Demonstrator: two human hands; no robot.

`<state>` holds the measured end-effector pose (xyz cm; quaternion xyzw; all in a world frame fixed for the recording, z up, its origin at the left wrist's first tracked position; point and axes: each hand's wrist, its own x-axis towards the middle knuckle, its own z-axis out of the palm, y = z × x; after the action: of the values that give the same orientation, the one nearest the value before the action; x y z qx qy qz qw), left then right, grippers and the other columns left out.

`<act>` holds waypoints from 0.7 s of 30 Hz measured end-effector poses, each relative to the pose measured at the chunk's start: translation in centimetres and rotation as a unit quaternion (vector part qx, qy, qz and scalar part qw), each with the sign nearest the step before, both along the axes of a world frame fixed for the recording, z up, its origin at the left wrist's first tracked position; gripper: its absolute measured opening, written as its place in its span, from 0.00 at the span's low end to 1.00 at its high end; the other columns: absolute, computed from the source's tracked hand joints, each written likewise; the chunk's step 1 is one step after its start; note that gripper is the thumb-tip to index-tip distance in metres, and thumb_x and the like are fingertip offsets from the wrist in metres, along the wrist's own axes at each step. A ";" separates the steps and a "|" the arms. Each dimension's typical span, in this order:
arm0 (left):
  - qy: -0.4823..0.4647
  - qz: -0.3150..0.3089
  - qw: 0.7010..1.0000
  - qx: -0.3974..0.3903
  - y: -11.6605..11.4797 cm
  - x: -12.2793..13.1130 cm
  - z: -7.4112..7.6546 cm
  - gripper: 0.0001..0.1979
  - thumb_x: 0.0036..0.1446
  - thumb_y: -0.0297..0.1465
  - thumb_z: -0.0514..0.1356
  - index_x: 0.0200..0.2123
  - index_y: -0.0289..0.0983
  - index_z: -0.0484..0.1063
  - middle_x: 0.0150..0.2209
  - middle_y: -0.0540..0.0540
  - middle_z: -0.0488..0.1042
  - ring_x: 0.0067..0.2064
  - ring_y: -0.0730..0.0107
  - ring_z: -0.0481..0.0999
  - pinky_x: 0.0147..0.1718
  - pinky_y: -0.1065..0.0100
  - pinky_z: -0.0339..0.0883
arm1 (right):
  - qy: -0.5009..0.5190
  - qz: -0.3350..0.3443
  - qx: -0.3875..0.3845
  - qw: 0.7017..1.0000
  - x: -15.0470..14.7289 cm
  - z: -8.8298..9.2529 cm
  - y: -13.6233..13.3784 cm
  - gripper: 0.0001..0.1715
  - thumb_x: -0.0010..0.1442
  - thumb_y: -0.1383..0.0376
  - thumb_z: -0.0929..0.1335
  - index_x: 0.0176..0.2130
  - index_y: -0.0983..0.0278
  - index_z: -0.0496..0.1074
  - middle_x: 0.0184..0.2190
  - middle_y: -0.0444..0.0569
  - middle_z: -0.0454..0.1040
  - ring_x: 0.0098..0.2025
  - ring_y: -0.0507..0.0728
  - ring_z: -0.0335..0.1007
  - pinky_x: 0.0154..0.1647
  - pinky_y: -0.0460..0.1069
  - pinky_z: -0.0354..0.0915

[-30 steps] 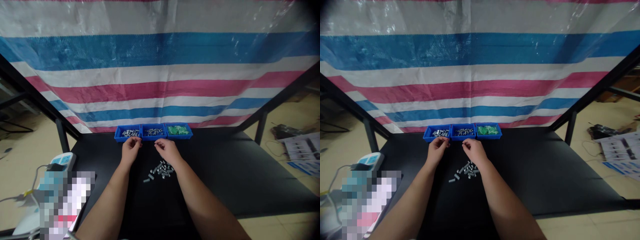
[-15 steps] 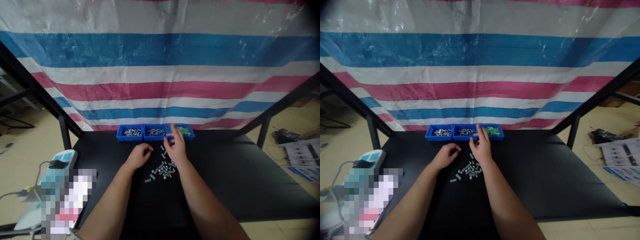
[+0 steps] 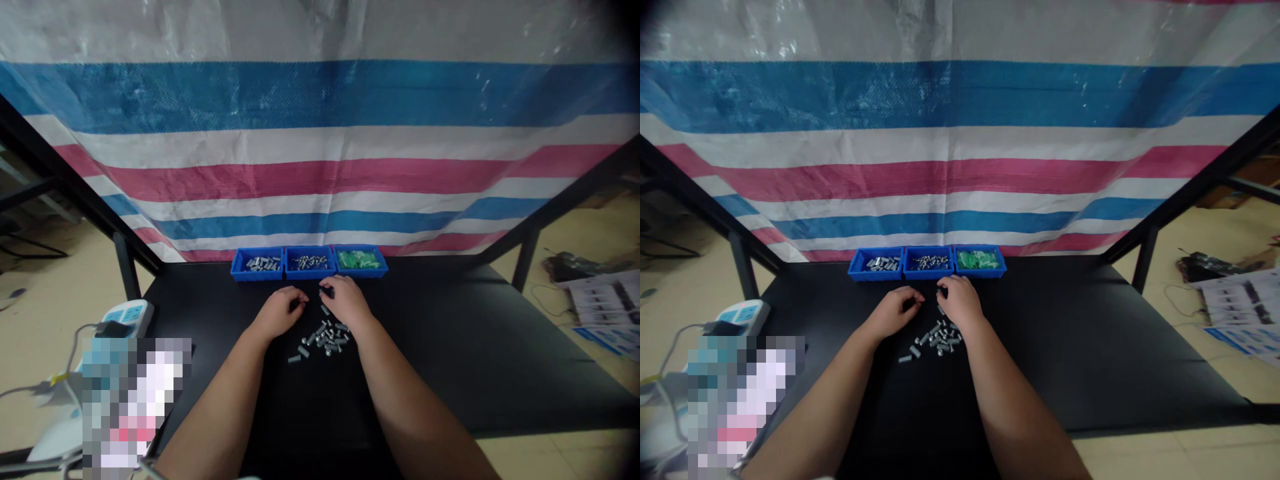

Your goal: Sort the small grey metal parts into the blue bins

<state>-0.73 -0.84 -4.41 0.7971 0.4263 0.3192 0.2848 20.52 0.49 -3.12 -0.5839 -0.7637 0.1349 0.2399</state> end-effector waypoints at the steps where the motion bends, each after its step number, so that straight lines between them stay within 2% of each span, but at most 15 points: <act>1: -0.002 0.001 1.000 0.001 0.0 0.1 0.0 0.10 0.58 0.25 0.58 0.40 0.39 0.78 0.40 0.43 0.78 0.42 0.62 0.77 0.44 0.62 0.70 | -0.011 -0.005 -0.007 1.000 -0.2 -0.2 0.0 0.11 0.56 0.69 0.71 0.42 0.61 0.78 0.39 0.49 0.78 0.43 0.58 0.70 0.49 0.52 0.63; 4: -0.022 0.016 1.000 -0.003 -0.2 0.3 -0.1 0.13 0.57 0.26 0.61 0.45 0.40 0.77 0.42 0.43 0.78 0.42 0.62 0.77 0.44 0.62 0.71 | -0.005 0.000 -0.011 1.000 -0.6 -0.1 0.0 0.09 0.56 0.71 0.70 0.39 0.61 0.77 0.36 0.48 0.79 0.40 0.57 0.70 0.46 0.51 0.62; 8: -0.145 0.019 0.987 -0.073 -0.2 0.7 -0.2 0.17 0.58 0.34 0.64 0.51 0.40 0.74 0.46 0.41 0.78 0.44 0.62 0.78 0.44 0.62 0.72 | 0.115 0.076 -0.013 0.990 -1.1 0.6 -0.4 0.03 0.59 0.68 0.69 0.37 0.62 0.74 0.34 0.46 0.77 0.36 0.54 0.70 0.41 0.48 0.64; 11: -0.262 -0.005 0.949 -0.177 0.0 1.0 -0.5 0.19 0.59 0.40 0.65 0.50 0.37 0.73 0.38 0.43 0.78 0.38 0.64 0.79 0.41 0.62 0.74 | 0.212 0.111 -0.048 0.970 -1.4 0.8 -0.6 0.04 0.61 0.64 0.69 0.37 0.63 0.73 0.31 0.45 0.76 0.32 0.52 0.71 0.35 0.46 0.65; 13: -0.307 -0.001 0.925 -0.223 0.2 1.1 -0.6 0.21 0.57 0.42 0.67 0.47 0.35 0.74 0.33 0.45 0.77 0.33 0.66 0.79 0.37 0.63 0.75 | 0.253 0.128 -0.060 0.957 -1.6 0.7 -0.7 0.05 0.62 0.63 0.68 0.37 0.63 0.73 0.32 0.45 0.76 0.33 0.53 0.72 0.36 0.46 0.67; 17: -0.360 0.065 0.900 -0.236 0.6 0.8 -0.6 0.18 0.53 0.42 0.69 0.39 0.34 0.74 0.29 0.46 0.77 0.30 0.68 0.79 0.34 0.65 0.75 | 0.266 0.146 -0.058 0.951 -1.6 0.9 -0.8 0.07 0.61 0.65 0.69 0.40 0.64 0.75 0.37 0.48 0.76 0.36 0.52 0.73 0.38 0.47 0.68; 19: -0.406 0.123 0.877 -0.227 0.9 0.5 -0.6 0.18 0.52 0.41 0.70 0.38 0.34 0.73 0.29 0.46 0.78 0.29 0.69 0.79 0.33 0.66 0.75 | 0.218 0.152 -0.054 0.963 -1.5 1.5 -1.1 0.09 0.59 0.65 0.71 0.41 0.63 0.76 0.37 0.47 0.75 0.33 0.51 0.69 0.35 0.46 0.65; 21: -0.463 0.186 0.841 -0.207 1.4 -0.1 -0.6 0.19 0.49 0.40 0.71 0.39 0.35 0.72 0.31 0.46 0.79 0.30 0.69 0.80 0.36 0.65 0.76 | 0.151 0.194 -0.087 0.965 -1.3 2.2 -1.5 0.08 0.56 0.65 0.74 0.39 0.62 0.77 0.33 0.44 0.73 0.31 0.50 0.66 0.33 0.45 0.61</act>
<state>-0.84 0.57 -5.01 0.3842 0.4411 0.6024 0.5431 19.19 -1.02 -0.96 -0.4163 -0.8024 0.3314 0.2703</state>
